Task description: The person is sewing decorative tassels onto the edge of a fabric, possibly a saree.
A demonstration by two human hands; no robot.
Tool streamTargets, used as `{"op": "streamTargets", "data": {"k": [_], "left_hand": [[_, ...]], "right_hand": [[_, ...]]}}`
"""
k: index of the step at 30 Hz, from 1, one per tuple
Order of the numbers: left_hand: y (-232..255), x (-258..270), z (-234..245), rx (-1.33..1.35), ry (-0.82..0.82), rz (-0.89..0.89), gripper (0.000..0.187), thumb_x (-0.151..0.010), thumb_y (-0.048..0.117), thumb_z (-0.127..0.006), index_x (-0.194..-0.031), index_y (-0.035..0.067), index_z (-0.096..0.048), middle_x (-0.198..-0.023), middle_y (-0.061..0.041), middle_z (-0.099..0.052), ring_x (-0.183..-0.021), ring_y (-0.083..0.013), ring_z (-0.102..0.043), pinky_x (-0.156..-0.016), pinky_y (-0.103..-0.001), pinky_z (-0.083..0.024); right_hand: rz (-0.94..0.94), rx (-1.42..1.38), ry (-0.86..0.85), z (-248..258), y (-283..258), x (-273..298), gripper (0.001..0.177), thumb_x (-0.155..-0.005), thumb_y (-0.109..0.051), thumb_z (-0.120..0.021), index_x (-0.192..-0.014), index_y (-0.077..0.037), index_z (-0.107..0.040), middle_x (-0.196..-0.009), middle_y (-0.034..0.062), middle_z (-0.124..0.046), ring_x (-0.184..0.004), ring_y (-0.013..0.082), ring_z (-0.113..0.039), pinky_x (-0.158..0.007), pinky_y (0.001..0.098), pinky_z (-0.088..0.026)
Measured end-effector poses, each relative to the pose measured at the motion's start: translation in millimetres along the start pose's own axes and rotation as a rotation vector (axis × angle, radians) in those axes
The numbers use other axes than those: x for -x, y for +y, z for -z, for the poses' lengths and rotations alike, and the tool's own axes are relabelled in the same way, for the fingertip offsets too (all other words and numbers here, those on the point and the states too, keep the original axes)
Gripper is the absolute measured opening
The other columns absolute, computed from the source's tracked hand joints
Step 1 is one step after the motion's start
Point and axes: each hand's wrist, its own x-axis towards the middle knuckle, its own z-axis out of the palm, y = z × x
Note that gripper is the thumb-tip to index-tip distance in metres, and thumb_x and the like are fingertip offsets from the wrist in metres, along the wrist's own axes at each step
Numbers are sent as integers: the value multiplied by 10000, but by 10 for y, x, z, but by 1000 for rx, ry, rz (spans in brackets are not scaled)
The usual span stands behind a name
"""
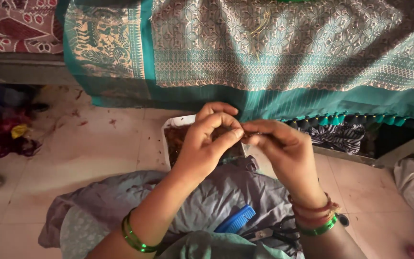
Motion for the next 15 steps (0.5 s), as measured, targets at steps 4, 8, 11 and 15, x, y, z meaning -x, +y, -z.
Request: {"op": "streamTargets", "data": {"k": [4, 8, 11, 15], "left_hand": [[103, 33, -22, -132, 5, -97, 68, -922, 81, -747, -957, 49, -699, -1203, -81, -594, -1175, -215, -576, -1012, -320, -456], [171, 5, -40, -304, 53, -169, 103, -921, 18, -683, -938, 47, -587, -1060, -60, -706, -1057, -223, -619, -890, -322, -489], [106, -48, -10, -323, 85, -266, 138, -977, -30, -606, -945, 47, -495, -985, -70, -706, -962, -224, -646, -928, -371, -468], [-54, -76, -73, -447, 161, -263, 141, -947, -56, -584, -926, 39, -482, -934, -92, -693, -911, -260, -630, -868, -350, -478]], "right_hand": [[56, -21, 17, -50, 131, 72, 140, -934, 64, -667, -1071, 53, -694, -1068, 108, -737, -933, 131, -698, -844, 266, -579], [160, -148, 82, -108, 221, 83, 60, -1039, 70, -555, -1079, 27, -564, -1102, 106, -643, -870, 145, -652, -791, 276, -573], [180, -247, 81, -103, 259, 79, 77, -1068, 65, -497, -1081, -10, -487, -1086, 104, -601, -847, 146, -620, -766, 282, -563], [133, -328, 57, -146, 400, 90, 90, -1076, 51, -489, -1065, -30, -451, -1050, 118, -610, -824, 141, -600, -749, 286, -563]]}}
